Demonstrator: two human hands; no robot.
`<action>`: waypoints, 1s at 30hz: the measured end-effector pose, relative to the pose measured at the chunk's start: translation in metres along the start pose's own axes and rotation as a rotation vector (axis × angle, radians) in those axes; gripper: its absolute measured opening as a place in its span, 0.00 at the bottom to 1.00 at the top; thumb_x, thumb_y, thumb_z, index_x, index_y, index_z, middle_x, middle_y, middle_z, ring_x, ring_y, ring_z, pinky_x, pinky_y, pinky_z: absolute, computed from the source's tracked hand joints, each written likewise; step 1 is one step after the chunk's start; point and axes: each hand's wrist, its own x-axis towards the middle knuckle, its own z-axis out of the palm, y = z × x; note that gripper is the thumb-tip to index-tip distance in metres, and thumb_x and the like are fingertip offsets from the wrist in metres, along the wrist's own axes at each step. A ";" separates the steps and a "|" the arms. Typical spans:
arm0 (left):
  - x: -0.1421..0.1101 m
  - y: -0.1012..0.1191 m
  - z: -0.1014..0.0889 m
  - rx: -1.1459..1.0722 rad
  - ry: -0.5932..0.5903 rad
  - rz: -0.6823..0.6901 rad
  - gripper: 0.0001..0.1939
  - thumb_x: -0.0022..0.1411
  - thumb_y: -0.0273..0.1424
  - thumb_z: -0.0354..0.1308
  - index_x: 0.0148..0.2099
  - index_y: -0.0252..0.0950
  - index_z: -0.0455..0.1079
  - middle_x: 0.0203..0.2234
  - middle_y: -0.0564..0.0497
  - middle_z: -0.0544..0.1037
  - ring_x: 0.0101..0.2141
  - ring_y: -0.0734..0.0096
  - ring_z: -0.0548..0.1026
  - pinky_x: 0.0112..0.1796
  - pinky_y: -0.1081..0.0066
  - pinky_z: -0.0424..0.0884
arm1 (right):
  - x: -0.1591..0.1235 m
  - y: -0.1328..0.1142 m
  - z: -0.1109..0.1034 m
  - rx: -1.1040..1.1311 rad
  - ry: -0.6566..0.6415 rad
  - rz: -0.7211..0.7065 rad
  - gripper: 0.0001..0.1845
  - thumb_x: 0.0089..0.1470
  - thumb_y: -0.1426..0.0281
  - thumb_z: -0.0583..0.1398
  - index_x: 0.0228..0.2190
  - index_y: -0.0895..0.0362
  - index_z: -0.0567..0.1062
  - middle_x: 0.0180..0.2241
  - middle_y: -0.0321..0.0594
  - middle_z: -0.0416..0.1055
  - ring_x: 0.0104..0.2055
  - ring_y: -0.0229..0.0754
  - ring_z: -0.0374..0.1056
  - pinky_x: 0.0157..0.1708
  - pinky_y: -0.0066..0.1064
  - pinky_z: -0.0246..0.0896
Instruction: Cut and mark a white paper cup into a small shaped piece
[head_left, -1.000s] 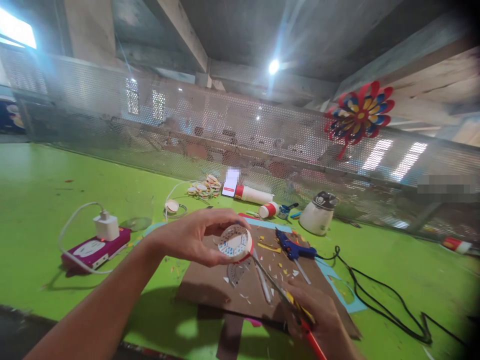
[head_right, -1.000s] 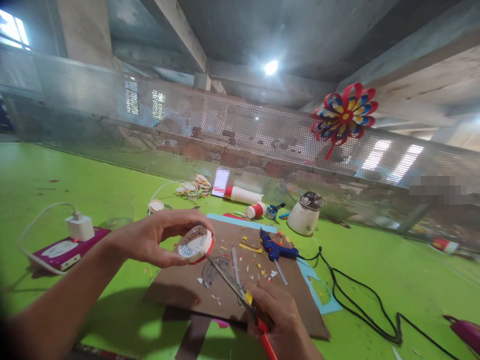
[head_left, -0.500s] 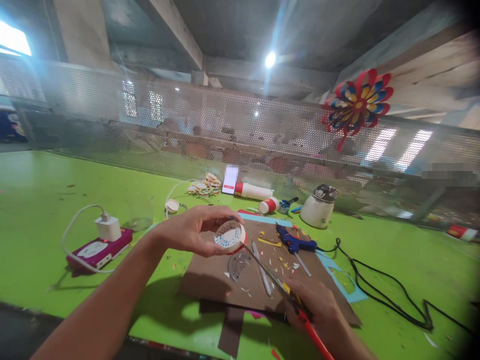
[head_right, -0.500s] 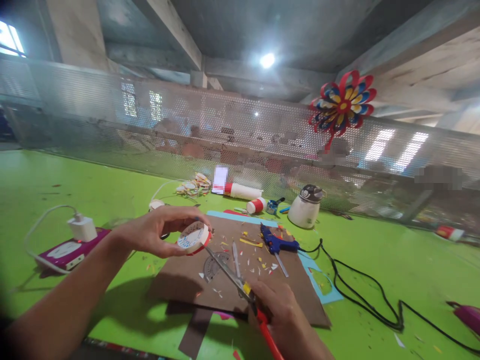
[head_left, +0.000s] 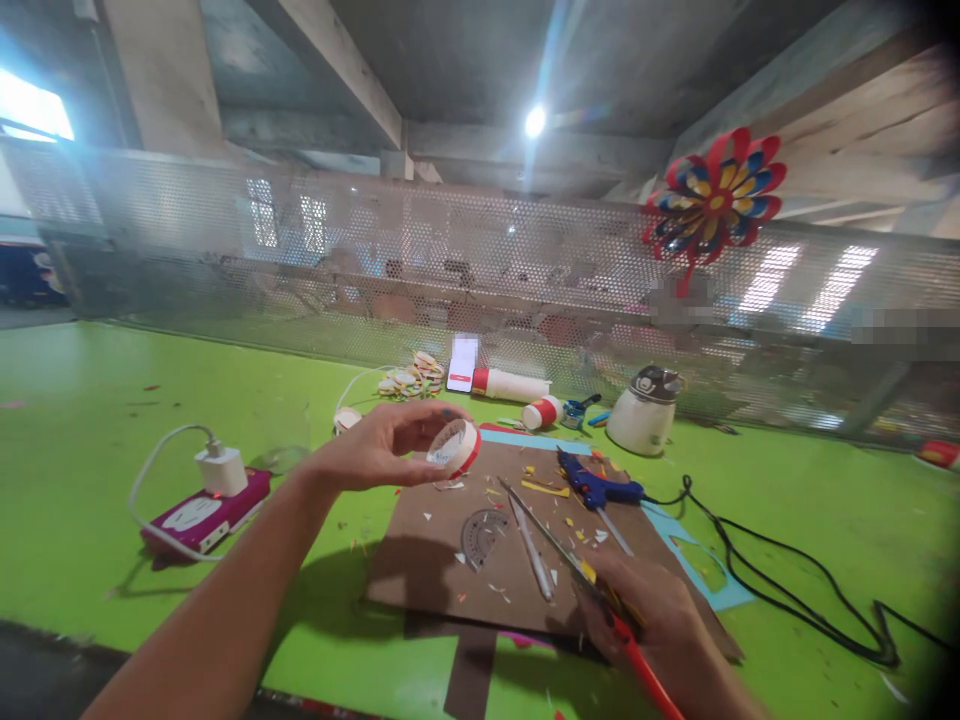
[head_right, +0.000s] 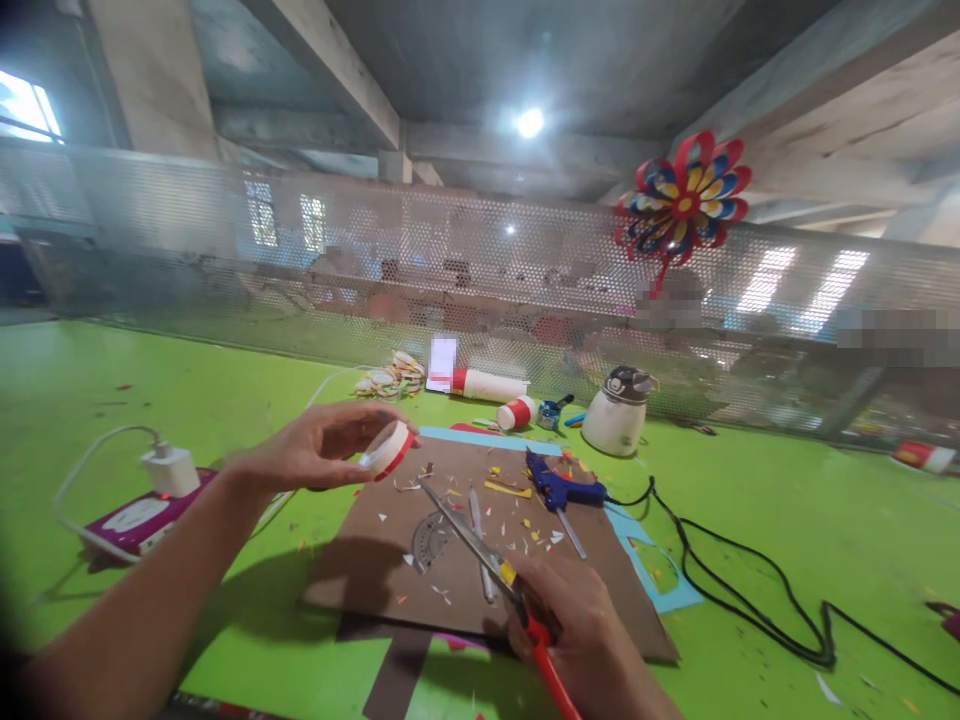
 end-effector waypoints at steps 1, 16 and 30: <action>0.002 -0.002 0.003 -0.045 0.010 0.036 0.26 0.53 0.26 0.67 0.54 0.32 0.67 0.43 0.41 0.77 0.45 0.63 0.76 0.47 0.64 0.72 | 0.000 0.001 0.002 0.010 0.011 0.009 0.09 0.51 0.78 0.55 0.33 0.55 0.71 0.21 0.32 0.66 0.22 0.36 0.62 0.24 0.25 0.55; 0.018 -0.023 0.052 -0.248 0.099 0.040 0.29 0.55 0.23 0.67 0.58 0.42 0.66 0.47 0.46 0.76 0.41 0.72 0.76 0.45 0.69 0.73 | 0.004 -0.007 0.002 0.032 -0.090 0.209 0.10 0.43 0.79 0.55 0.30 0.54 0.67 0.27 0.36 0.70 0.28 0.40 0.66 0.29 0.28 0.60; 0.014 -0.025 0.053 -0.103 0.122 0.029 0.28 0.57 0.24 0.66 0.58 0.40 0.66 0.49 0.45 0.75 0.47 0.66 0.75 0.50 0.64 0.72 | 0.003 -0.008 0.003 0.022 -0.070 0.218 0.08 0.45 0.78 0.56 0.29 0.54 0.69 0.23 0.32 0.67 0.24 0.37 0.63 0.26 0.25 0.56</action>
